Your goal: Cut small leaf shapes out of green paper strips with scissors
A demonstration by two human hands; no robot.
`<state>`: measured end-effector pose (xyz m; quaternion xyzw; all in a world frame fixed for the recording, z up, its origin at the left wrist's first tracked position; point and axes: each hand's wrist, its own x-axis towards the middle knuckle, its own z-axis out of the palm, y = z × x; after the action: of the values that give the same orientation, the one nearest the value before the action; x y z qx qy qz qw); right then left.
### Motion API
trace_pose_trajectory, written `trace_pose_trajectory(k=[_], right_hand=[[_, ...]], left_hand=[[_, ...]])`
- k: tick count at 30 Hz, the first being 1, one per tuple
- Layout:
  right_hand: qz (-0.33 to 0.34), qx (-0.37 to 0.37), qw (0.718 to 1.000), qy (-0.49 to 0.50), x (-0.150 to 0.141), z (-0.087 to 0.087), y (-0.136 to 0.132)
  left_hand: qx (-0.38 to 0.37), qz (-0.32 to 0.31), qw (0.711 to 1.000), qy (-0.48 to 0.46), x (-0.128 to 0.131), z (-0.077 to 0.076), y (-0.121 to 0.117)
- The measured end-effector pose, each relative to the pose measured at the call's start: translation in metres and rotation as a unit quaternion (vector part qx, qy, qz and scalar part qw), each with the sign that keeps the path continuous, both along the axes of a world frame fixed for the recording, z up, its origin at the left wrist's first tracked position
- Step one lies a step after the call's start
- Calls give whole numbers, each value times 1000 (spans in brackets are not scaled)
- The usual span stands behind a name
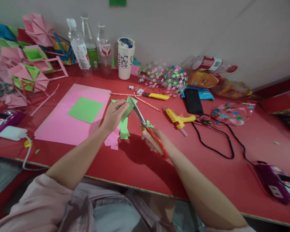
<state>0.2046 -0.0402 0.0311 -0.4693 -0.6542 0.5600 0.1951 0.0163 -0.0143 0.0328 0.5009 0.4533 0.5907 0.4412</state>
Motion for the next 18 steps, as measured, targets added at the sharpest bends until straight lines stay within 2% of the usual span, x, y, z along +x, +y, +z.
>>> trace_pose_trajectory(k=[1, 5, 9, 14, 18], right_hand=[[4, -12, 1000, 5, 0, 1, 0], [20, -37, 998, 39, 1, 5, 0], [34, -43, 997, 55, 3, 4, 0], [32, -19, 999, 22, 5, 5, 3], [48, -13, 999, 4, 7, 4, 5]], left_hand=[[-2, 8, 1000, -9, -1, -2, 1], [-26, -45, 997, -60, -2, -9, 5], [-33, -77, 995, -55, -1, -10, 4], [-24, -49, 996, -66, -2, -11, 4], [-52, -33, 994, -95, -3, -9, 3]])
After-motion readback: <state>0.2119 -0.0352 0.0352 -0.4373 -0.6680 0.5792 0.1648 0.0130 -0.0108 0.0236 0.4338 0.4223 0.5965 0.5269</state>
